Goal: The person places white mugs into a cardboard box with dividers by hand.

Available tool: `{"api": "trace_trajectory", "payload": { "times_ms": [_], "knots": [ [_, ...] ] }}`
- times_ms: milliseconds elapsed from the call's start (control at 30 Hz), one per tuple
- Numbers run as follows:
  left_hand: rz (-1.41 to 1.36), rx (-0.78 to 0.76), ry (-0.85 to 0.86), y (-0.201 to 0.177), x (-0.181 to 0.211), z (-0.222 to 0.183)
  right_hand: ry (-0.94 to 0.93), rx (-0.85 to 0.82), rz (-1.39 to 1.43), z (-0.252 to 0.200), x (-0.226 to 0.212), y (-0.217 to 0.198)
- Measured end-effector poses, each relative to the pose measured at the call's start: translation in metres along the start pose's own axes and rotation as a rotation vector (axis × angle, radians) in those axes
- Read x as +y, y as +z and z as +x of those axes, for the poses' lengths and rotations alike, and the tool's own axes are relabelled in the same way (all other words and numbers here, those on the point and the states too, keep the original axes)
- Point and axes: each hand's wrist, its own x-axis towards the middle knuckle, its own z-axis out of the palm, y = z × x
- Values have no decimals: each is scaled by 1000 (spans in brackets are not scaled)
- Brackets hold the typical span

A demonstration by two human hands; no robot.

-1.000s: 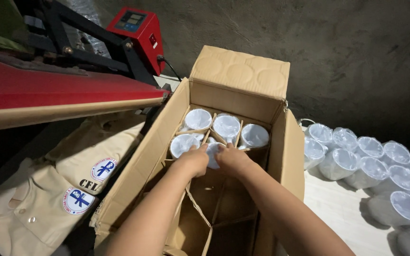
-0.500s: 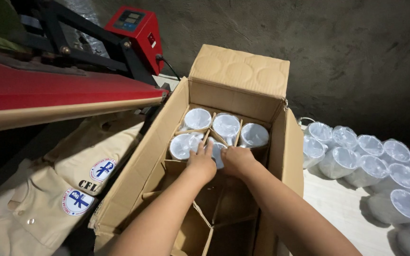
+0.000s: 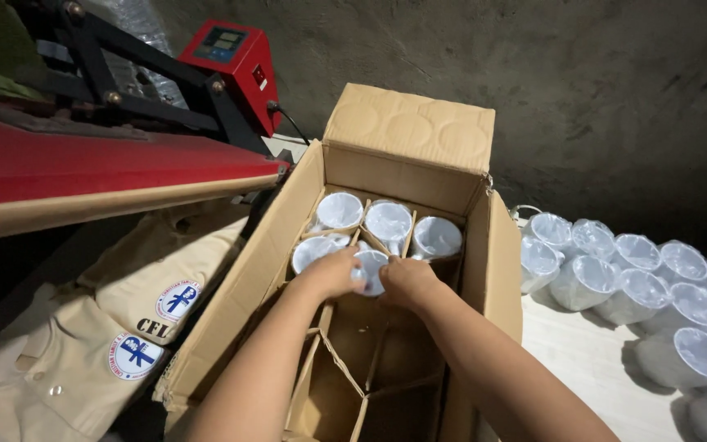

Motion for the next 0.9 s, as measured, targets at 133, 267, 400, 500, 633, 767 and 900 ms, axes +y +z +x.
{"api": "trace_trajectory", "payload": {
  "times_ms": [133, 267, 400, 500, 633, 767, 900],
  "knots": [
    [217, 226, -138, -21, 26, -14, -14, -38, -1, -3, -1, -3],
    [471, 436, -51, 16, -42, 24, 7, -24, 13, -8, -4, -10],
    [165, 168, -390, 11, -45, 24, 19, -45, 14, -5, -4, -9],
    [190, 151, -393, 13, -45, 21, -9, -14, 24, -4, -1, -3],
    [278, 174, -284, 29, -74, 43, -5, 14, 28, 4, 8, 18],
    [543, 255, -124, 17, -34, 24, -4, 108, 10, 6, 6, 16],
    [484, 63, 62, 2, 33, -10, 5, 71, 34, 15, 9, 29]
  ]
}}
